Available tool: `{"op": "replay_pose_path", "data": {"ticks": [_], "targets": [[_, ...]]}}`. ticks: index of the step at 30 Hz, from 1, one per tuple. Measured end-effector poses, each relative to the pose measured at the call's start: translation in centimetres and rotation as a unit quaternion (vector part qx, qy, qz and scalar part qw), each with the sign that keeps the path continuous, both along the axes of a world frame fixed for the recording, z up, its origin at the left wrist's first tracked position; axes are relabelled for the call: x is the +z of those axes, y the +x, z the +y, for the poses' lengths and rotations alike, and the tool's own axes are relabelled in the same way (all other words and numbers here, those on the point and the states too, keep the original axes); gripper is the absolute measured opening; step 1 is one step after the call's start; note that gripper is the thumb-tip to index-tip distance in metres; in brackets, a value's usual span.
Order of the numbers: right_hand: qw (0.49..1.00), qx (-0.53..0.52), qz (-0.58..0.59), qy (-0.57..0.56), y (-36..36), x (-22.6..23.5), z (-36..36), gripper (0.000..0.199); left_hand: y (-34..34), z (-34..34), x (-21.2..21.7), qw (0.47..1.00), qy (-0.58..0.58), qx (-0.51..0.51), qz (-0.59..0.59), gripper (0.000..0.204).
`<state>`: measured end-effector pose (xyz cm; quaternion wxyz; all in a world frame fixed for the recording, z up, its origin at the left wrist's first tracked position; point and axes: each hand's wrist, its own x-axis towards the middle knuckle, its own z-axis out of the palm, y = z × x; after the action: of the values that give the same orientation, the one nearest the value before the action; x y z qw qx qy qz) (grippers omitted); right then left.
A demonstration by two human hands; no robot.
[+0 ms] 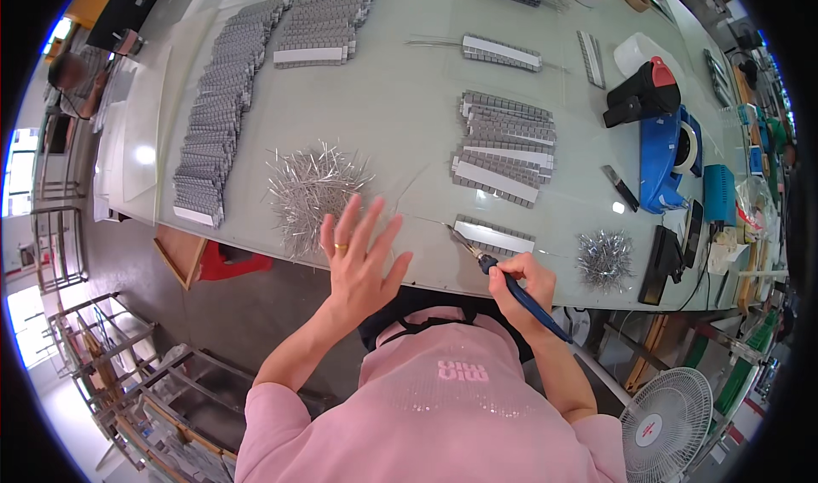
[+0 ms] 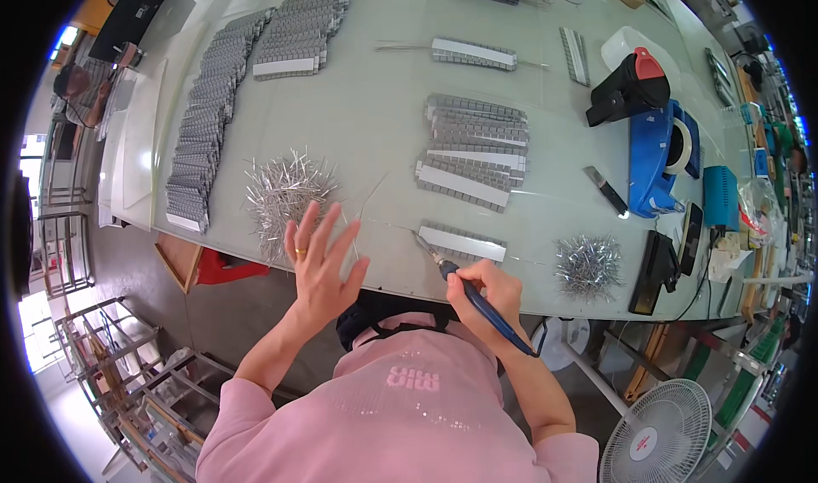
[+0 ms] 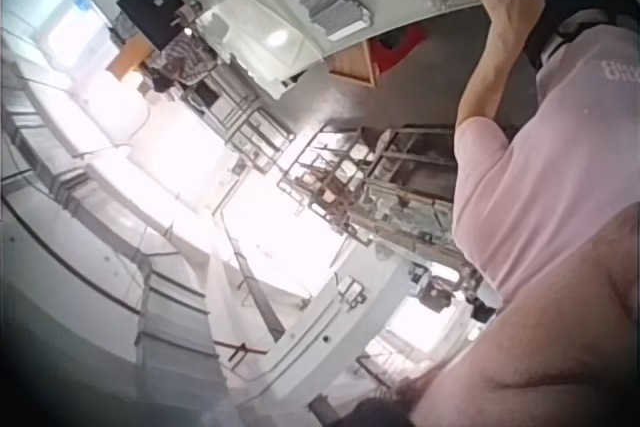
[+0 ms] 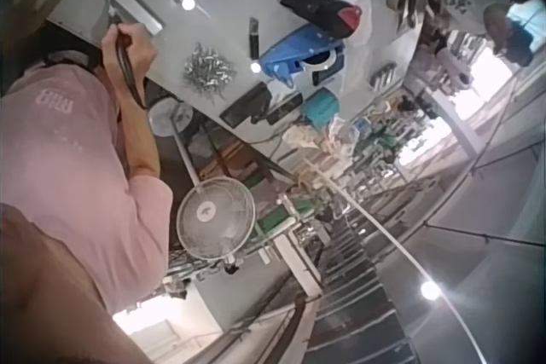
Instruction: Soldering small electronic components onto narrow strips at a factory workstation.
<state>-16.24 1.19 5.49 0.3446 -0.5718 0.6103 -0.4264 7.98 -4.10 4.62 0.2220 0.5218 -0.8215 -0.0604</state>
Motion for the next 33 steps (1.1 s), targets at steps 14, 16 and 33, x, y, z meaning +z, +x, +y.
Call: {"op": "replay_pose_path", "data": {"ticks": [14,16,33], "targets": [[0.969,-0.224,-0.069,-0.084,-5.8,-0.7,5.7,0.013,-9.6,0.8,-1.1,0.958,0.128,-0.255,-0.034,0.089],[0.963,-0.249,-0.066,-0.08,-5.9,-1.0,6.6,0.011,-9.8,1.0,-1.1,0.953,0.147,-0.252,-0.078,0.097],[0.942,-0.311,-0.092,-0.085,-7.0,-2.0,7.0,0.009,-8.4,3.7,-4.0,0.952,-0.015,-0.3,-0.065,0.049]]}}
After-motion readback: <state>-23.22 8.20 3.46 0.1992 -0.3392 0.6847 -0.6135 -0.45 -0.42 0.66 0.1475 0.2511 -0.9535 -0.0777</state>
